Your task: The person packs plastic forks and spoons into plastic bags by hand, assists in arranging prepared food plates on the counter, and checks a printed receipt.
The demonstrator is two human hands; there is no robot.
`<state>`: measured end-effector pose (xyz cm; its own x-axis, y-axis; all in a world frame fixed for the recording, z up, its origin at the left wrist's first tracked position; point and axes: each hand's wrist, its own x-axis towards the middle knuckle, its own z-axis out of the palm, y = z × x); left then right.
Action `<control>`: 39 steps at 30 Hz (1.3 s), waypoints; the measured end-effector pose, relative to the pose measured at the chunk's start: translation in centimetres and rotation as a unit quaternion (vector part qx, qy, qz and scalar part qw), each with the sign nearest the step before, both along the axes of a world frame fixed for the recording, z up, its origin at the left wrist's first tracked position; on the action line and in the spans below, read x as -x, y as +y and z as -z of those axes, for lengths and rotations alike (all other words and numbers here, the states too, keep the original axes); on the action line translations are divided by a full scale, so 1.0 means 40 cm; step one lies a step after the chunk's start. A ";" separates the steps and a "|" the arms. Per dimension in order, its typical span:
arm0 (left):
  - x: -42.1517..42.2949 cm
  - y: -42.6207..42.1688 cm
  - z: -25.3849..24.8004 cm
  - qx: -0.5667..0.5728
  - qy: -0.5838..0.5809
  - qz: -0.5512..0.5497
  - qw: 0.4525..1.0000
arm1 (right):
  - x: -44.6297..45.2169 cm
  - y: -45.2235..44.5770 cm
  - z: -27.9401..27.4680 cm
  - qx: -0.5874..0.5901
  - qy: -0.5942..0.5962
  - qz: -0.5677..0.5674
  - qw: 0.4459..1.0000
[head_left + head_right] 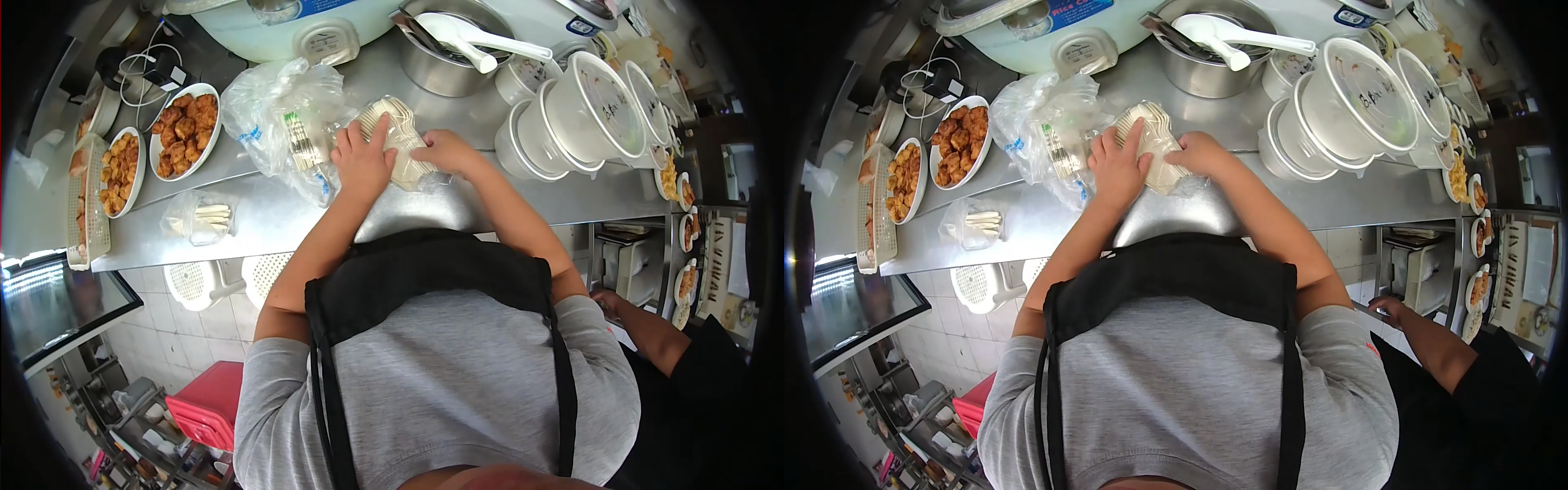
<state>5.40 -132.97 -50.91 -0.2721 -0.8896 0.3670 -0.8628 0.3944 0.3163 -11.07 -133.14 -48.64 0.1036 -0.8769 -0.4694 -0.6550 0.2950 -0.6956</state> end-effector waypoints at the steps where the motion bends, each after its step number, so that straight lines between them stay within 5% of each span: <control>1: 0.001 -0.002 -0.001 -0.004 -0.010 -0.003 1.000 | 0.001 0.002 -0.018 -0.001 0.023 -0.002 1.000; 8: 0.025 -0.004 -0.002 -0.033 -0.040 -0.024 0.998 | -0.042 0.034 -0.022 0.152 0.284 0.026 0.946; 22: 0.025 -0.004 0.005 -0.032 -0.058 -0.013 0.998 | -0.018 0.006 -0.018 0.050 0.259 -0.090 0.960; 26: 0.024 -0.010 0.011 -0.027 -0.060 -0.023 0.998 | 0.002 -0.006 0.010 0.027 0.096 -0.011 0.995; 29: 0.018 -0.024 0.017 -0.005 -0.080 -0.035 0.996 | -0.018 0.007 0.020 0.126 0.040 0.031 0.991; 32: 0.020 -0.023 0.009 -0.031 -0.076 -0.036 0.996 | -0.028 0.008 0.050 0.225 0.139 0.004 0.964; 39: 0.019 -0.034 0.019 -0.003 -0.069 -0.025 0.997 | -0.003 -0.040 0.018 0.062 0.247 -0.113 0.960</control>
<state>4.62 -134.34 -51.65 -0.2742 -0.9055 0.3237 -0.9169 0.3477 0.1961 -10.97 -134.73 -49.36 0.0898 -0.9109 -0.4028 -0.9515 0.0411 -0.3050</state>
